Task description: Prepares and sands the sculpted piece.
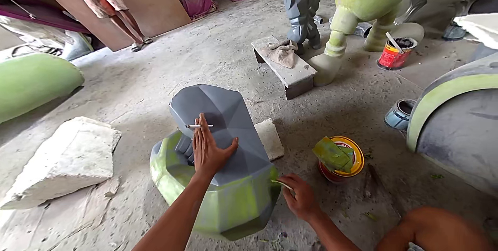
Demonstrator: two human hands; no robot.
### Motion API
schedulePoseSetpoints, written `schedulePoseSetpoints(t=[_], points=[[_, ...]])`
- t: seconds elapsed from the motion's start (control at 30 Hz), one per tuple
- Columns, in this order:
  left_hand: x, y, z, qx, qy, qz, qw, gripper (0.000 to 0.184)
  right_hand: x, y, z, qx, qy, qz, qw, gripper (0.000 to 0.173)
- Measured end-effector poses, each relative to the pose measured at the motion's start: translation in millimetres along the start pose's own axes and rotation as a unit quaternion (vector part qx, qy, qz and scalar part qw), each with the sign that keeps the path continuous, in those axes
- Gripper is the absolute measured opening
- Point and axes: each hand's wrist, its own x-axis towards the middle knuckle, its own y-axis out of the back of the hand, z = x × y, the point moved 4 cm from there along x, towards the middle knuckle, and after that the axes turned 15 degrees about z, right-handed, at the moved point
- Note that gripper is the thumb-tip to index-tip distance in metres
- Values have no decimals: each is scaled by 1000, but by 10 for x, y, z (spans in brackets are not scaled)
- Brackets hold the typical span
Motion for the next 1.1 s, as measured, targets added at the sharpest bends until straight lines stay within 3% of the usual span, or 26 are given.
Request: schedulePoseSetpoints(t=[0.1, 0.23, 0.4, 0.53, 0.67, 0.87, 1.1], points=[[6, 4, 4, 4, 2, 0, 1000, 129, -54, -134, 68, -50, 7, 0, 999, 37], [22, 14, 31, -2, 5, 5, 1000, 128, -341, -197, 12, -165, 76, 14, 983, 43], [21, -42, 21, 8, -5, -4, 1000, 128, -568, -131, 61, -253, 140, 8, 957, 38], [24, -66, -12, 6, -7, -1, 1000, 129, -621, 9, 297, -159, 56, 5, 986, 40], [31, -37, 23, -2, -2, -6, 1000, 129, -106, -2, 251, -46, -36, 64, 996, 41], [40, -10, 37, -1, 3, -5, 1000, 128, 409, -202, 180, 29, -34, 27, 999, 35], [40, -22, 52, 4, 7, -7, 1000, 128, 202, -230, 91, 65, -45, 9, 997, 36]])
